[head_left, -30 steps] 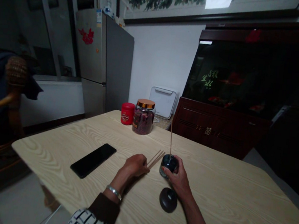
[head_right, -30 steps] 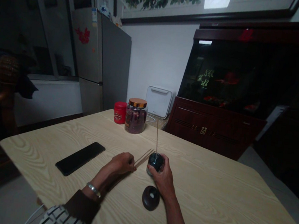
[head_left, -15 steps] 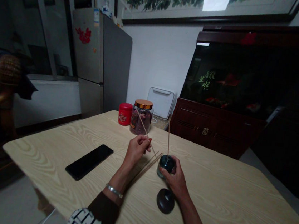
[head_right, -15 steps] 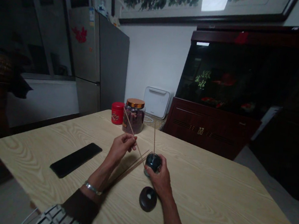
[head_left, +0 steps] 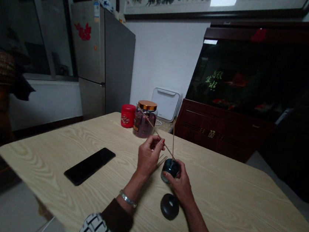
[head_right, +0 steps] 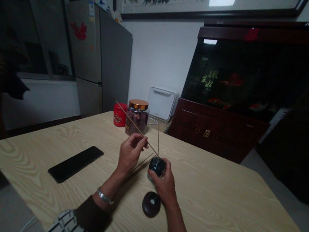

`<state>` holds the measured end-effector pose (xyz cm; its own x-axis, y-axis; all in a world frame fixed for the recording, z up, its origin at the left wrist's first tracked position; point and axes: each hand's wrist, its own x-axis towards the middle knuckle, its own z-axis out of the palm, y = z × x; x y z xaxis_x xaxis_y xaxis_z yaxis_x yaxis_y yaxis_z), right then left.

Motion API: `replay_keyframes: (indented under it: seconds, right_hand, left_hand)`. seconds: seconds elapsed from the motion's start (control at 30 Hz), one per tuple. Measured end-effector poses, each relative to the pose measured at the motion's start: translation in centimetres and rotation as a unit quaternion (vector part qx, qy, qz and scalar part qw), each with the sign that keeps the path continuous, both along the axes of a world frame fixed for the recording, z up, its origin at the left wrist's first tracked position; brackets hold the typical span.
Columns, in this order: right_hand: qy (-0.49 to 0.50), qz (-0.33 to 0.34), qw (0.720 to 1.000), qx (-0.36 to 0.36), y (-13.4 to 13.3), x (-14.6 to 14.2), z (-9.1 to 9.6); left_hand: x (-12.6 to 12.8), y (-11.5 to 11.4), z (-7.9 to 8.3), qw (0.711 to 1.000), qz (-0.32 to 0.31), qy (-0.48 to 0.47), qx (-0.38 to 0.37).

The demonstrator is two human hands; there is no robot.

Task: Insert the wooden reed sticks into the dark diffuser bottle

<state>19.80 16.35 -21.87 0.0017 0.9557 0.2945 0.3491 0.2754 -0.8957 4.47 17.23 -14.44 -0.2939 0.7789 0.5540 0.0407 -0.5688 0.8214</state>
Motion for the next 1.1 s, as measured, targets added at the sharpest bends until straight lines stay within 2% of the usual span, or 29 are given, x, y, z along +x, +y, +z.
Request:
replay_keyframes:
  seconds: [0.5,0.8,1.1]
  right_hand:
    - [0.000,0.001,1.000,0.001,0.1,0.0,-0.2]
    - [0.007,0.005,1.000,0.001,0.4,0.0,-0.6]
    - [0.011,0.012,1.000,0.002,0.8,0.1,-1.0]
  left_hand:
    - [0.1,0.0,-0.5,0.996,0.015,0.078,0.027]
    - [0.6,0.2,-1.2,0.986,-0.010,0.164,0.004]
    - [1.6,0.5,-2.5,0.967,-0.001,0.251,-0.040]
